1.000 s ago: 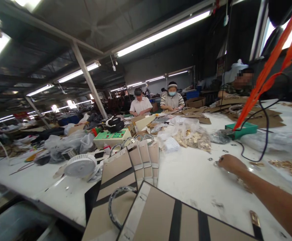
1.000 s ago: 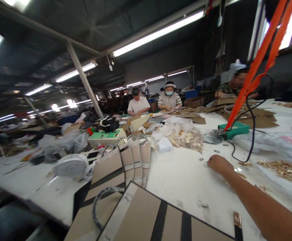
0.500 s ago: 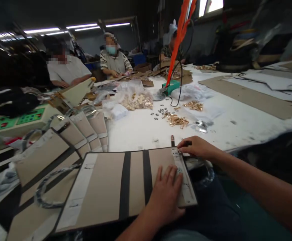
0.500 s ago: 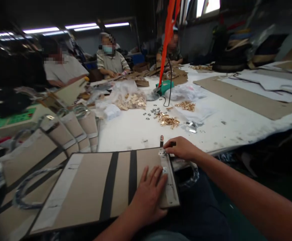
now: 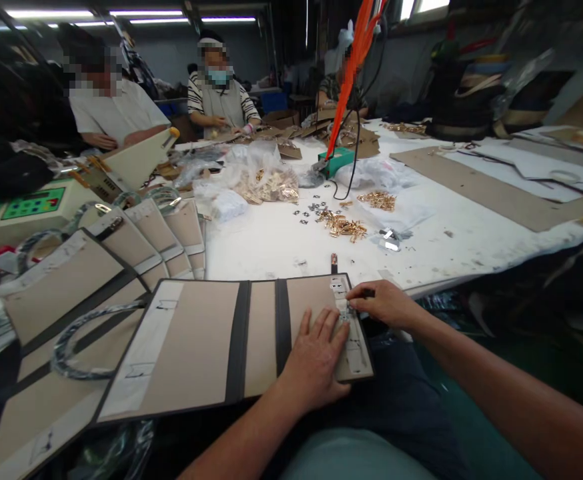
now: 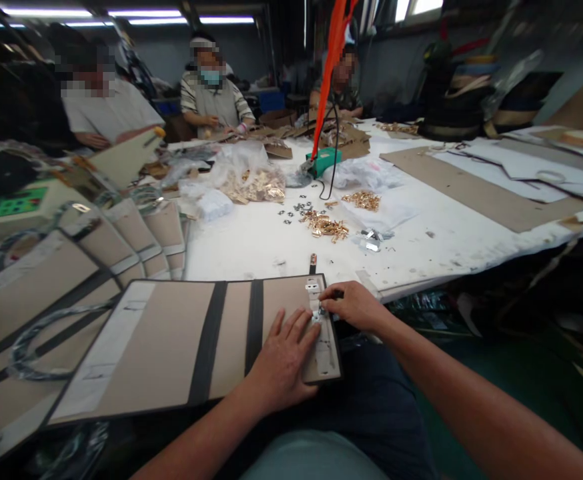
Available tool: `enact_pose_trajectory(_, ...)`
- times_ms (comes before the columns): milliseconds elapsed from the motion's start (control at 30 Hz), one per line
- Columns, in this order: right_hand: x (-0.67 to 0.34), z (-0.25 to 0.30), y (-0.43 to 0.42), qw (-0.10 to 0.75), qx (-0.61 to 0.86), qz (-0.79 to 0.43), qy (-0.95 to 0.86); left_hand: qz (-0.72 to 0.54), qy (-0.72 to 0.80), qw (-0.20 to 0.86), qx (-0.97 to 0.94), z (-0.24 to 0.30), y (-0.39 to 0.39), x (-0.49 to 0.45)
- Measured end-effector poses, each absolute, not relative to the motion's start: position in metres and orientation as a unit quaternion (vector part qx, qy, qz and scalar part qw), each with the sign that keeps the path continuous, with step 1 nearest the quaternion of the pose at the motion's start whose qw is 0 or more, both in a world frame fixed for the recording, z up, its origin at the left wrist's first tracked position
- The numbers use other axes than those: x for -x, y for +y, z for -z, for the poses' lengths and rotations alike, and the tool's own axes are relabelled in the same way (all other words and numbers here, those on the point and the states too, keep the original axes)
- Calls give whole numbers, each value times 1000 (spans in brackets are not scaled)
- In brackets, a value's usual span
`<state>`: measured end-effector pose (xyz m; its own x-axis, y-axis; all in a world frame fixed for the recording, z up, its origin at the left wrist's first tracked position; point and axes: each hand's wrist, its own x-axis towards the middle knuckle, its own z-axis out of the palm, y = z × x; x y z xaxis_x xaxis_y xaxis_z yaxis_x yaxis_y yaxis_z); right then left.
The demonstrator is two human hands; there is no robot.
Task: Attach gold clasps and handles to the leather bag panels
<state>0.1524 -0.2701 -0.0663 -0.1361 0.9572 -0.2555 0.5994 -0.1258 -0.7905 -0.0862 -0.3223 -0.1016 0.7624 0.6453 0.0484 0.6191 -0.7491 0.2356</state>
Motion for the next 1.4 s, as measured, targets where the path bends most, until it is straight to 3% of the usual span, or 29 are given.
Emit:
enact_pose_trajectory(267, -191, 48, -211, 356, 706, -299, -534, -66, 345, 111, -930, 103, -323, 86)
enact_pose_trajectory(500, -202, 53, -198, 394, 723, -195, -533, -61, 346, 119, -929, 99, -323, 86)
enact_pose_trajectory(667, -158, 36, -245, 629, 532, -369, -431, -55, 341, 121, -931, 99, -323, 85)
enact_pose_trajectory(767, -131, 40, -258, 700, 418, -457, -355, -60, 338, 119, -932, 99, -323, 85)
enact_pose_trajectory(1167, -107, 69, -262, 730, 358, -479, -330, -73, 329, 127, -933, 103, -324, 86)
enact_pose_trajectory(1400, -86, 59, -269, 643, 418, -432, -475, -84, 332, 120, -932, 102, -326, 88)
